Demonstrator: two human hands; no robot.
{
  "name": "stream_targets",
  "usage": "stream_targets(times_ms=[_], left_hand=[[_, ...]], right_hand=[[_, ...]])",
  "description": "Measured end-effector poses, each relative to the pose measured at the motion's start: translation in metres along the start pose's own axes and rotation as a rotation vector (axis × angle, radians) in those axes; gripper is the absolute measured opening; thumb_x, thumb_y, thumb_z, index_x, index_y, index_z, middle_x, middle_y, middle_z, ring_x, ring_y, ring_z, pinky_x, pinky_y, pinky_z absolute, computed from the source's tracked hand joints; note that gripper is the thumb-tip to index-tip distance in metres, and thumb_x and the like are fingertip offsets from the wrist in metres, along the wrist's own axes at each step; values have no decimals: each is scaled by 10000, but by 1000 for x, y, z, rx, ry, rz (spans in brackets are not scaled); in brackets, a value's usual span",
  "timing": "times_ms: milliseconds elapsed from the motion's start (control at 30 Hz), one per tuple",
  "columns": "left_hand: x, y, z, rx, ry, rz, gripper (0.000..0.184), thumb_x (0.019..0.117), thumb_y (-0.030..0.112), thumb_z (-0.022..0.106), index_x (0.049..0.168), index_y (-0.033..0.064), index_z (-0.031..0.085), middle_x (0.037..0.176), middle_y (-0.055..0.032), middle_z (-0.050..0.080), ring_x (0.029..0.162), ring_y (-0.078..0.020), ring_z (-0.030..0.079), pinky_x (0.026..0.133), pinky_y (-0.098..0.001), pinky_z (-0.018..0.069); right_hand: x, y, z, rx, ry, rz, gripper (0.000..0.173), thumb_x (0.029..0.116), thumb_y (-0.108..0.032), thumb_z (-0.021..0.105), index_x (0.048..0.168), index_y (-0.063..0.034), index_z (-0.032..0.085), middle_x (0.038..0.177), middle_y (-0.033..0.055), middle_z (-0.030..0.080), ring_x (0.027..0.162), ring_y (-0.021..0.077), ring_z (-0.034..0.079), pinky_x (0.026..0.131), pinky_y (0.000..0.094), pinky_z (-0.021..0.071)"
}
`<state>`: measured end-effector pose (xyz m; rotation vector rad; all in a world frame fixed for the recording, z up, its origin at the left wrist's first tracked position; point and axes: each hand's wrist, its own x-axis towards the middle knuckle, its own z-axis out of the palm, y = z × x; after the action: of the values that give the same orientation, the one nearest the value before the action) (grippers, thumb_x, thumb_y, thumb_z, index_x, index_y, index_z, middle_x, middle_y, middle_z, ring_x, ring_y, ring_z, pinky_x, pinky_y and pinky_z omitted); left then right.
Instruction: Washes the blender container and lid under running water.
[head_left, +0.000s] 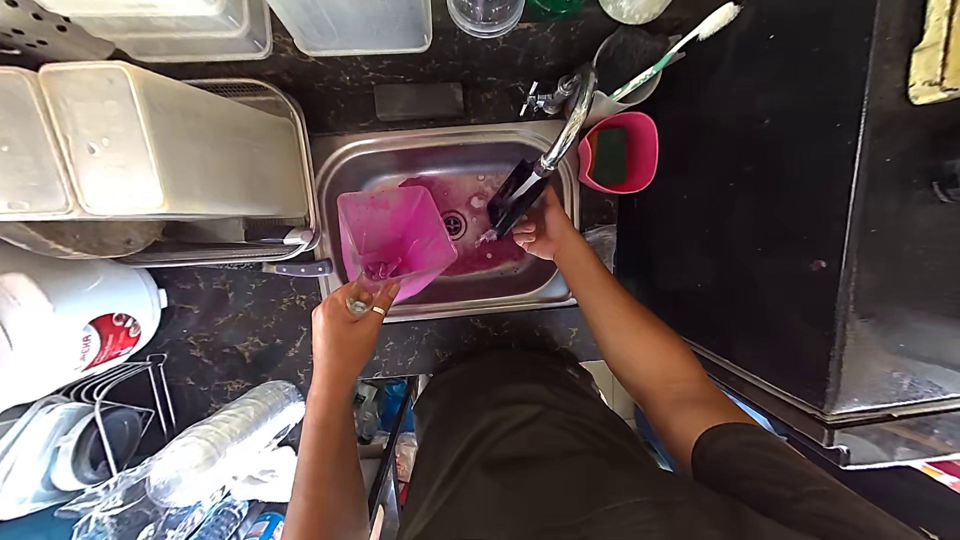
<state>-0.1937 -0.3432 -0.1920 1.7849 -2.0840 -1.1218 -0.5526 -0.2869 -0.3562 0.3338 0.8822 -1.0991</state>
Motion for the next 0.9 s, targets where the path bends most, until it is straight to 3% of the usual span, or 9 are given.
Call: stream_targets(times_ms=[100, 133, 200, 300, 367, 467, 667, 800, 900], left_hand=[[0, 1, 0, 9, -3, -2, 371, 913, 472, 710, 794, 128, 635, 672, 28, 567, 614, -108, 558, 586, -381, 480], [0, 1, 0, 11, -5, -4, 373, 910, 471, 714, 786, 130, 627, 667, 30, 559, 608, -105, 550, 582, -375, 474], [1, 1, 0, 9, -3, -2, 362, 903, 460, 726, 781, 134, 629, 660, 35, 560, 602, -97, 551, 577, -364, 476], [0, 2, -1, 5, -19, -2, 367, 907, 469, 728, 795, 131, 640, 675, 28, 573, 616, -104, 560, 590, -372, 488], [0, 4, -1, 15, -22, -3, 375, 905, 476, 723, 786, 132, 632, 667, 28, 564, 611, -101, 554, 586, -370, 481], [0, 7, -2, 22, -24, -14, 375, 905, 473, 722, 773, 137, 619, 657, 33, 553, 604, -102, 548, 577, -368, 473], [-1, 7, -1, 19, -21, 2, 364, 911, 445, 730, 773, 127, 619, 661, 32, 551, 600, -99, 541, 572, -359, 469], [-4, 6, -1, 12, -13, 1, 383, 905, 465, 727, 768, 125, 613, 653, 36, 539, 597, -92, 533, 573, -347, 463], [-4, 4, -2, 9, -10, 2, 388, 907, 478, 722, 770, 133, 610, 659, 33, 546, 605, -102, 543, 577, -361, 473]], right_hand=[[-3, 0, 1, 32, 33, 69, 737, 898, -852, 276, 726, -194, 558, 514, -74, 396, 397, 26, 345, 387, 183, 299], [-4, -1, 2, 32, 51, 83, 740, 901, -841, 283, 748, -179, 575, 537, -62, 436, 410, 30, 375, 393, 184, 315], [-3, -1, 3, 24, 61, 87, 701, 956, -755, 259, 928, -143, 599, 717, -6, 590, 516, 57, 508, 459, 190, 418], [2, 2, 6, 63, 43, 64, 667, 971, -709, 260, 1023, -135, 594, 831, 31, 637, 605, 94, 577, 528, 218, 474], [5, 4, 1, 100, -44, 73, 689, 940, -757, 279, 999, -145, 590, 799, 14, 604, 581, 78, 537, 508, 206, 443], [-2, 8, 1, 89, -137, 109, 828, 868, -901, 250, 858, -157, 615, 616, -25, 519, 470, 55, 451, 442, 197, 385], [-6, 25, 1, 46, -151, 120, 825, 862, -921, 201, 683, -186, 531, 513, -32, 407, 419, 80, 389, 419, 249, 381], [-3, 30, 1, 58, -83, 110, 781, 877, -897, 256, 845, -194, 595, 629, 2, 513, 464, 81, 433, 418, 227, 375], [3, 29, 2, 3, -79, 211, 800, 859, -916, 261, 818, -186, 585, 596, 3, 497, 436, 80, 418, 397, 228, 366]])
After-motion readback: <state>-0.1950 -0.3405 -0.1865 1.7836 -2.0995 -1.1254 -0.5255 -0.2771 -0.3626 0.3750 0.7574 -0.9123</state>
